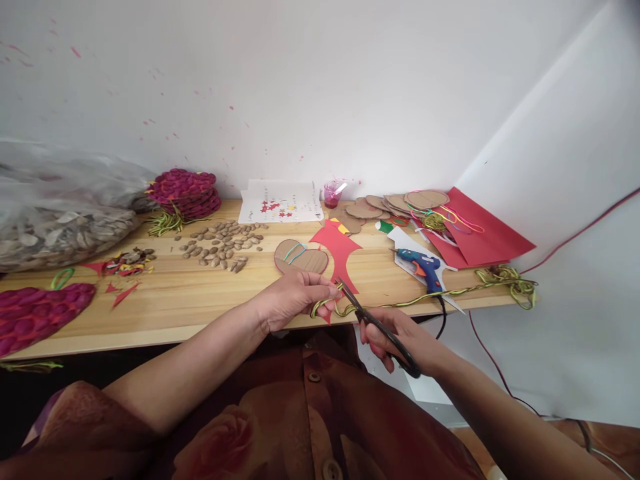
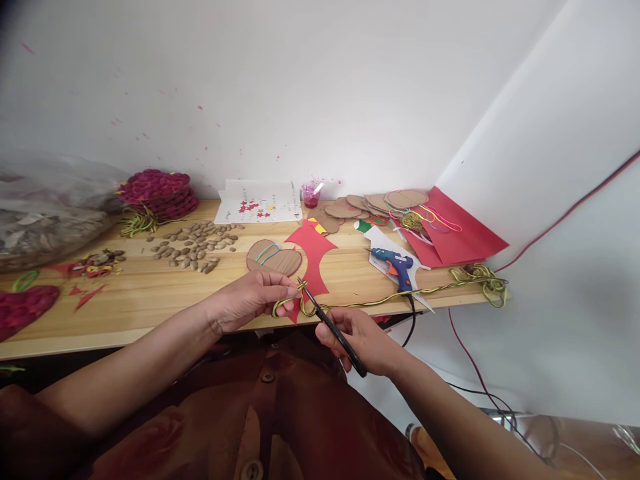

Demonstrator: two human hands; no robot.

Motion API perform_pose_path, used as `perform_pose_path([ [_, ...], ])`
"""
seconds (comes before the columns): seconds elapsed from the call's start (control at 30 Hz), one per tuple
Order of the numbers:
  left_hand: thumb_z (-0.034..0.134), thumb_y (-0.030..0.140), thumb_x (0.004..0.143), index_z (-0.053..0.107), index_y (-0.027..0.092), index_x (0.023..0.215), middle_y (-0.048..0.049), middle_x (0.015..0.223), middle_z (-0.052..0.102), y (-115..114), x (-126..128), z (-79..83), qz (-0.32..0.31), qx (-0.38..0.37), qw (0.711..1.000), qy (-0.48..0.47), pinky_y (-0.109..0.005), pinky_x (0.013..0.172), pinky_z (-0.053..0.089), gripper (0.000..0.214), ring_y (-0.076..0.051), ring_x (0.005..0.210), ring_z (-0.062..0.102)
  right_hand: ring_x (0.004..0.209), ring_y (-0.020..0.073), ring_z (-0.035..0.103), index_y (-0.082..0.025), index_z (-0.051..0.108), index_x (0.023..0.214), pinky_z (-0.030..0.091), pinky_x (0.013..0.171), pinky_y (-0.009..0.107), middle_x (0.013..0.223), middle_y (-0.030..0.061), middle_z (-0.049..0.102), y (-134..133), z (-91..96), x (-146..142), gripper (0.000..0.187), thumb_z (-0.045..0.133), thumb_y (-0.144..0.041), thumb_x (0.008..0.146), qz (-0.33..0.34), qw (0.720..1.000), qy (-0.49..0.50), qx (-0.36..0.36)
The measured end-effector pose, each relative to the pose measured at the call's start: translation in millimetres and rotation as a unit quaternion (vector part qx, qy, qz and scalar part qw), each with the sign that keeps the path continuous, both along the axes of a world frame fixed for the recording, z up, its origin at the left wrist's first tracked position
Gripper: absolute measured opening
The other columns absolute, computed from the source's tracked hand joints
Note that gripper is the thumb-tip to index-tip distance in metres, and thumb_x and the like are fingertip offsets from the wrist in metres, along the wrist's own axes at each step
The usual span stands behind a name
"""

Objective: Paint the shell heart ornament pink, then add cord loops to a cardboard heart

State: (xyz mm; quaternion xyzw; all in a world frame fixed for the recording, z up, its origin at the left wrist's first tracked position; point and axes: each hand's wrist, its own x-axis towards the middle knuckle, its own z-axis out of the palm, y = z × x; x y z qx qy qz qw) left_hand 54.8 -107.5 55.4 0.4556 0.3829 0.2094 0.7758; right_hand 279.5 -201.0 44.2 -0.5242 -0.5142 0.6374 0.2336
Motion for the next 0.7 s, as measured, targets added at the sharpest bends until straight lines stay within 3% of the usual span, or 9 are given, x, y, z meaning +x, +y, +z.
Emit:
perform_pose_path([
  [0.17, 0.086, 0.035, 0.068, 0.072, 0.013, 0.073, -0.0015, 0.066, 0.066, 0.5, -1.1, -2.3, -0.013, 0.02, 1.0, 0.008, -0.023, 0.055, 0.034, 0.027, -0.009, 0.056, 0.055, 0.051, 0.0087, 0.05, -0.019, 0.054, 0.08, 0.046, 0.05, 0.023, 0.063, -0.0051, 0.051, 0.2, 4.9, -4.9, 0.063, 0.07, -0.08, 0.073, 0.018, 1.0, 0.005, 0.007],
  [0.3, 0.087, 0.037, 0.068, 0.074, 0.014, 0.072, 0.0003, 0.062, 0.061, -0.3, -0.8, -4.1, 0.005, 0.027, 1.0, 0.012, -0.025, 0.059, 0.04, 0.027, -0.009, 0.056, 0.052, 0.051, 0.0083, 0.049, -0.02, 0.053, 0.08, 0.046, 0.049, 0.022, 0.063, -0.0053, 0.051, 0.2, 5.1, -6.3, 0.065, 0.068, -0.082, 0.073, 0.021, 1.0, 0.009, 0.006],
  [0.47, 0.087, 0.035, 0.066, 0.073, 0.016, 0.064, -0.0054, 0.066, 0.064, -1.7, 0.7, -0.3, 0.027, 0.061, 0.998, 0.01, -0.026, 0.059, 0.042, 0.024, -0.018, 0.073, 0.058, 0.049, 0.0079, 0.05, -0.019, 0.052, 0.08, 0.043, 0.046, 0.021, 0.063, -0.005, 0.052, 0.2, 4.2, -6.0, 0.065, 0.067, -0.082, 0.074, 0.017, 1.0, 0.012, 0.002],
  [0.7, 0.086, 0.032, 0.062, 0.069, 0.015, 0.06, -0.0119, 0.091, 0.073, -1.7, 1.5, 4.6, 0.041, 0.059, 0.997, -0.02, -0.028, 0.065, 0.044, 0.024, -0.021, 0.088, 0.063, 0.043, 0.0075, 0.049, -0.019, 0.054, 0.08, 0.041, 0.044, 0.021, 0.059, -0.0048, 0.053, 0.4, 5.2, -7.7, 0.066, 0.062, -0.084, 0.078, 0.016, 0.999, 0.033, 0.03],
])
